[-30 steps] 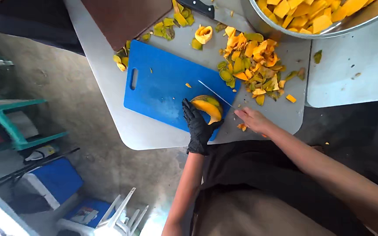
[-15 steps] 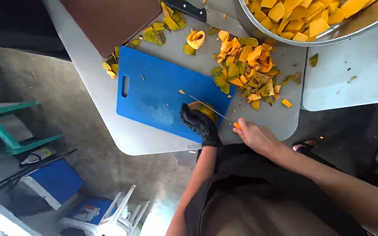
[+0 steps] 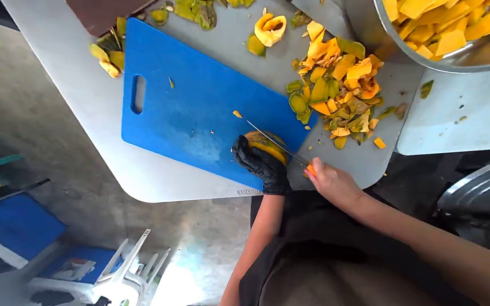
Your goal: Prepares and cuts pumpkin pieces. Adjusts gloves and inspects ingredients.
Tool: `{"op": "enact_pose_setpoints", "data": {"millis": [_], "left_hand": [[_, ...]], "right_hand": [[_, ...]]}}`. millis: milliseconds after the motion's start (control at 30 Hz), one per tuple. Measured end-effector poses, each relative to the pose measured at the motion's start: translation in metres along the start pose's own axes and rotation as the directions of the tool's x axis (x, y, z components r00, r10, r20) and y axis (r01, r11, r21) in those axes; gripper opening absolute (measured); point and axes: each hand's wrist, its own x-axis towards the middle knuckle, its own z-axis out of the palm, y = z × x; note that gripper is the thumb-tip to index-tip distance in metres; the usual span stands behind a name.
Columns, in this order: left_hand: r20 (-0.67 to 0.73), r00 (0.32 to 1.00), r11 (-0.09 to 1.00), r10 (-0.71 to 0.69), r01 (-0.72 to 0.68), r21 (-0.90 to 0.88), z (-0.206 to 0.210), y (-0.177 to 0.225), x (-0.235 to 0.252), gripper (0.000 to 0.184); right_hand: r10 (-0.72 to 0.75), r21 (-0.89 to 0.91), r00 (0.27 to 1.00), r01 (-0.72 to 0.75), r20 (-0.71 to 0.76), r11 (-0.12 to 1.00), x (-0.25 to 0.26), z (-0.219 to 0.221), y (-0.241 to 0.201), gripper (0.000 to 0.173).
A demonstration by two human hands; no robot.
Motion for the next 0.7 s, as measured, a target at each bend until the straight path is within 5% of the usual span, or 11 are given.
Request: {"op": "enact_pose_setpoints", "data": {"millis": [167, 333, 500, 700], "left_hand": [[-0.039, 0.997, 0.997, 0.063, -0.065, -0.033, 0.001, 0.003, 0.006, 0.054], [-0.01, 1.0, 1.0, 0.012, -0.012, -0.007, -0.002, 0.01, 0.006, 0.05], [0.035, 0.999, 1.0, -0.021, 0.021, 0.003, -0.003, 0.009, 0.007, 0.049], [0.002, 1.0, 1.0, -0.021, 0.021, -0.013, 0.005, 0.007, 0.011, 0.05]], "right_hand": [[-0.039, 0.023, 0.996, 0.041, -0.079, 0.999, 0.024, 0.01, -0.001, 0.033], [0.092, 0.045, 0.99, -0.097, 0.104, 0.994, 0.012, -0.009, -0.014, 0.038], [0.111, 0.093, 0.983, -0.126, 0.148, 0.988, 0.057, -0.006, -0.017, 0.038], [0.134, 0.104, 0.991, -0.133, 0.001, 0.986, -0.025, 0.027, 0.056, 0.044]]}}
